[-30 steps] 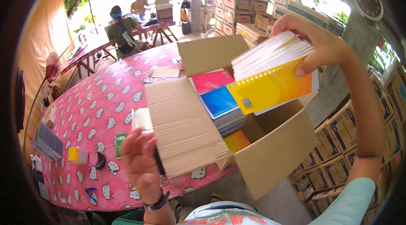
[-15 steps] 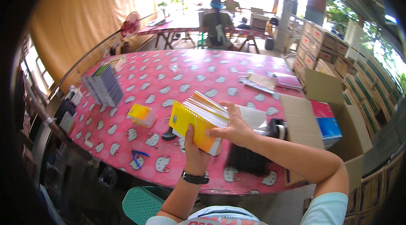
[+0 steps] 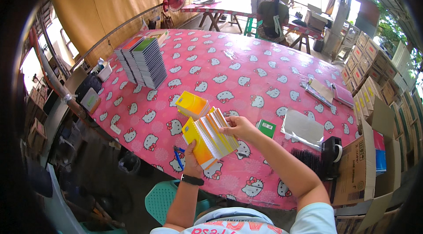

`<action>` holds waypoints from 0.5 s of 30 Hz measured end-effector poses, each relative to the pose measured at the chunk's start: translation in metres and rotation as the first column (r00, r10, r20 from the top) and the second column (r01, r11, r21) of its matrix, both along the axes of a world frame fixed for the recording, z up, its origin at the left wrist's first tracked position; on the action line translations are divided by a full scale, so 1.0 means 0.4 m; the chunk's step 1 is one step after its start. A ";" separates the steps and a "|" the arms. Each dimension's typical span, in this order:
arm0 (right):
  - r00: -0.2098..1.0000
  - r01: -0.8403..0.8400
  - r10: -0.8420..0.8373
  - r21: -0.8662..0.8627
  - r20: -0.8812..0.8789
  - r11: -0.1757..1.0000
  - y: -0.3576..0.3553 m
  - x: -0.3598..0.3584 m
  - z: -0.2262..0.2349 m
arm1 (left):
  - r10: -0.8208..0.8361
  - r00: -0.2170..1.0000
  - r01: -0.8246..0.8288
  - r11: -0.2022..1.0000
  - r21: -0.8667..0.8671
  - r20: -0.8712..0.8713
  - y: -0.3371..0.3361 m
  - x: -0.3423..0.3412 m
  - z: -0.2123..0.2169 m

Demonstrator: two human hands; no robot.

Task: The person trims excess wire from the spiral binding of notebooks using pliers and then places the finished notebooks into a cardboard box.

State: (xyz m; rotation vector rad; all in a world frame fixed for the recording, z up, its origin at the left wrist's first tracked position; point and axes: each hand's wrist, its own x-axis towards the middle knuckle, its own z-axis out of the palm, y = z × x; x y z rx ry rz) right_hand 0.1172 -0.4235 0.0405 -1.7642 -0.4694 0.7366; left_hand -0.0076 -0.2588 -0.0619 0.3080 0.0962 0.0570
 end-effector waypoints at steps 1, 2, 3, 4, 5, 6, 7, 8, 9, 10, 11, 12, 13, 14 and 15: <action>0.997 0.022 -0.018 0.055 -0.073 0.998 0.010 -0.013 -0.001 | 0.013 1.000 -0.012 1.000 0.009 -0.018 0.013 -0.005 -0.015; 0.998 0.043 -0.040 0.048 -0.056 0.998 0.015 -0.020 -0.016 | 0.025 0.999 -0.024 1.000 0.018 -0.036 0.024 -0.010 -0.033; 0.997 0.064 -0.062 0.041 -0.039 0.997 0.014 -0.030 -0.036 | 0.037 0.998 -0.035 0.999 0.028 -0.055 0.032 -0.017 -0.051; 0.996 0.087 -0.086 0.041 -0.017 0.995 0.016 -0.037 -0.052 | 0.030 0.999 -0.030 0.999 0.023 -0.036 0.042 -0.018 -0.068; 0.990 0.139 -0.139 0.056 0.008 0.989 0.023 -0.046 -0.071 | 0.024 1.000 -0.024 1.000 0.018 -0.018 0.049 -0.022 -0.085; 0.986 0.164 -0.162 0.095 -0.028 0.982 0.027 -0.049 -0.081 | 0.017 1.000 -0.017 1.000 0.013 0.000 0.058 -0.023 -0.101; 0.980 0.196 -0.188 0.125 -0.072 0.973 0.028 -0.057 -0.094 | 0.014 1.000 -0.014 1.000 -0.006 -0.010 0.061 -0.027 -0.106; 0.970 0.228 -0.211 0.153 -0.116 0.962 0.028 -0.062 -0.105 | 0.012 1.000 -0.012 1.000 -0.026 -0.020 0.066 -0.030 -0.111; 0.957 0.268 -0.235 0.209 -0.171 0.940 0.027 -0.056 -0.122 | 0.010 1.000 -0.011 0.999 -0.046 -0.029 0.070 -0.036 -0.116; 0.958 0.259 -0.215 0.256 -0.188 0.931 0.023 -0.048 -0.125 | 0.051 0.997 -0.053 0.998 -0.027 -0.055 0.075 -0.040 -0.115; 0.960 0.248 -0.193 0.302 -0.203 0.920 0.019 -0.037 -0.127 | 0.096 0.992 -0.096 0.995 -0.007 -0.079 0.080 -0.048 -0.114; 0.962 0.235 -0.166 0.348 -0.217 0.907 0.024 -0.024 -0.127 | 0.143 0.984 -0.142 0.990 0.014 -0.102 0.088 -0.056 -0.112; 0.974 0.227 -0.211 0.269 -0.086 0.936 0.033 -0.008 -0.102 | 0.181 0.978 -0.179 0.984 0.028 -0.105 0.100 -0.061 -0.113; 0.962 0.235 -0.260 0.236 0.084 0.943 0.039 0.032 -0.101 | 0.205 0.973 -0.203 0.979 0.035 -0.106 0.104 -0.064 -0.116; 0.922 0.245 -0.292 0.202 0.253 0.948 0.050 0.076 -0.096 | 0.233 0.967 -0.230 0.972 0.043 -0.107 0.111 -0.070 -0.119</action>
